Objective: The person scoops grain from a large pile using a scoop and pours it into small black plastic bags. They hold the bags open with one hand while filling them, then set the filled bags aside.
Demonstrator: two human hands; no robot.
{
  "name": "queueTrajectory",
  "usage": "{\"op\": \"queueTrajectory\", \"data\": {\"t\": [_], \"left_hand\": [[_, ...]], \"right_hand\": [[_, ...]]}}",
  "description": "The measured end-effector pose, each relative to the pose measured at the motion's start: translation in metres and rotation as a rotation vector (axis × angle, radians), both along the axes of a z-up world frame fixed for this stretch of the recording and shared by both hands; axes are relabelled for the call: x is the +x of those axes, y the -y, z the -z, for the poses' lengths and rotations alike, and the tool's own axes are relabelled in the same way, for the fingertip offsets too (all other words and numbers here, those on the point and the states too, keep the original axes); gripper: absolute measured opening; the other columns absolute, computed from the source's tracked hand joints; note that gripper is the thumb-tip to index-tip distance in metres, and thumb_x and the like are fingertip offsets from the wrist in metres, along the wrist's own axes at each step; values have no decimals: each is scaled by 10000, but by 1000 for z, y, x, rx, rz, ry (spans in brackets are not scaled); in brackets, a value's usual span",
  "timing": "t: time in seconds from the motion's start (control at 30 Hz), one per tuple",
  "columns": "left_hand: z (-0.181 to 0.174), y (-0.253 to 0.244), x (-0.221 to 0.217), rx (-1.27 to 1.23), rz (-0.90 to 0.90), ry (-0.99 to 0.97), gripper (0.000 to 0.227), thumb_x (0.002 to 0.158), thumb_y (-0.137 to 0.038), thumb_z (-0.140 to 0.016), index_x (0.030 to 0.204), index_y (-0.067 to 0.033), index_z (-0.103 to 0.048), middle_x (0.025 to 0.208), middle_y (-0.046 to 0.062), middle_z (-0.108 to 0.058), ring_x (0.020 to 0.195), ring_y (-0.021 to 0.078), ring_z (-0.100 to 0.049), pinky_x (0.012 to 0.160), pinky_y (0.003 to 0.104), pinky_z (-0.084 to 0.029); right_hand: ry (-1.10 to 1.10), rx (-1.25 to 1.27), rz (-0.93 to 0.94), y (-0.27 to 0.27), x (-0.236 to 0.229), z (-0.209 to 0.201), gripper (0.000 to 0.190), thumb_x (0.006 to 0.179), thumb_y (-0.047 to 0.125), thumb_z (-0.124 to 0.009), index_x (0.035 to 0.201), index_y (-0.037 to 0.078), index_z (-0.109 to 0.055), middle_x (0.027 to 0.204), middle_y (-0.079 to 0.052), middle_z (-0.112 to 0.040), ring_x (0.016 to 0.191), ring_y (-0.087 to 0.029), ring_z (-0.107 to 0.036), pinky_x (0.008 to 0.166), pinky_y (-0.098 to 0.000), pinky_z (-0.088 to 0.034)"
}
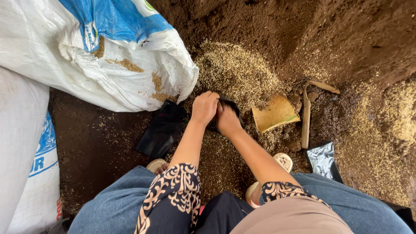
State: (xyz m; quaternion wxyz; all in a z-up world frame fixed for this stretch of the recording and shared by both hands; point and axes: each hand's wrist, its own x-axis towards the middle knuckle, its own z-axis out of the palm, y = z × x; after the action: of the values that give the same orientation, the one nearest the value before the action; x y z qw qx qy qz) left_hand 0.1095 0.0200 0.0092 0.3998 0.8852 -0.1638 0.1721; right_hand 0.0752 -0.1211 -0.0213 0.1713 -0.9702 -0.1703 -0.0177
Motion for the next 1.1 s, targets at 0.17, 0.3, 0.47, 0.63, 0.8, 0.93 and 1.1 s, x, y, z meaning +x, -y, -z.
{"op": "queueTrajectory", "data": {"t": [0.17,0.3,0.47,0.63,0.8,0.93,1.1], "left_hand": [[1,2,-52,6,122,0,60,804,-40,-649,849,-73,-670,842,113,-657,811,322,-653,750,433,-527],[8,23,-92,-38,193,8,87,800,-31,-625,858,-73,-674,863,100,-671,812,306,-661,757,424,-533],[19,35,-97,-17,149,-22,69,783,-23,-600,819,-60,-645,838,104,-650,834,341,-652,759,444,-530],[19,33,-73,24,89,-80,51,814,-43,-604,808,-73,-645,852,105,-657,857,346,-653,748,453,-526],[20,13,-28,-2,131,-411,243,772,-310,-723,875,-90,-721,917,121,-731,913,340,-677,869,468,-503],[52,-3,29,-307,14,-590,664,948,-597,-577,1220,6,-638,1239,271,-636,1170,429,-593,999,487,-446],[101,13,77,100,120,-1023,905,947,-716,-291,1231,33,-713,1260,297,-657,1217,447,-612,1073,483,-456]], "right_hand": [[-277,-309,-34,27,-49,71,562,988,281,-517,1425,-58,-417,1396,-253,-535,1289,-361,-516,1061,-483,-426],[-184,-446,-109,49,-79,107,514,882,394,-583,1310,114,-536,1290,-142,-599,1211,-298,-603,1023,-474,-482],[-496,-433,-11,46,-72,106,548,913,452,-605,1341,113,-564,1225,-139,-667,1066,-249,-693,862,-417,-576],[-509,-450,-4,24,-31,65,369,945,376,-558,1231,170,-667,1178,-72,-716,1102,-223,-691,888,-420,-572],[-637,-427,95,21,-7,43,495,1018,435,-488,1320,61,-602,1250,-171,-689,1141,-267,-687,1014,-427,-512],[-268,-158,45,38,-38,60,531,1025,406,-429,1399,36,-505,1360,-241,-593,1140,-405,-638,1011,-484,-482],[-658,-118,199,53,-53,76,578,1052,486,-349,1472,97,-429,1364,-224,-583,1150,-385,-645,1009,-462,-522]]}}
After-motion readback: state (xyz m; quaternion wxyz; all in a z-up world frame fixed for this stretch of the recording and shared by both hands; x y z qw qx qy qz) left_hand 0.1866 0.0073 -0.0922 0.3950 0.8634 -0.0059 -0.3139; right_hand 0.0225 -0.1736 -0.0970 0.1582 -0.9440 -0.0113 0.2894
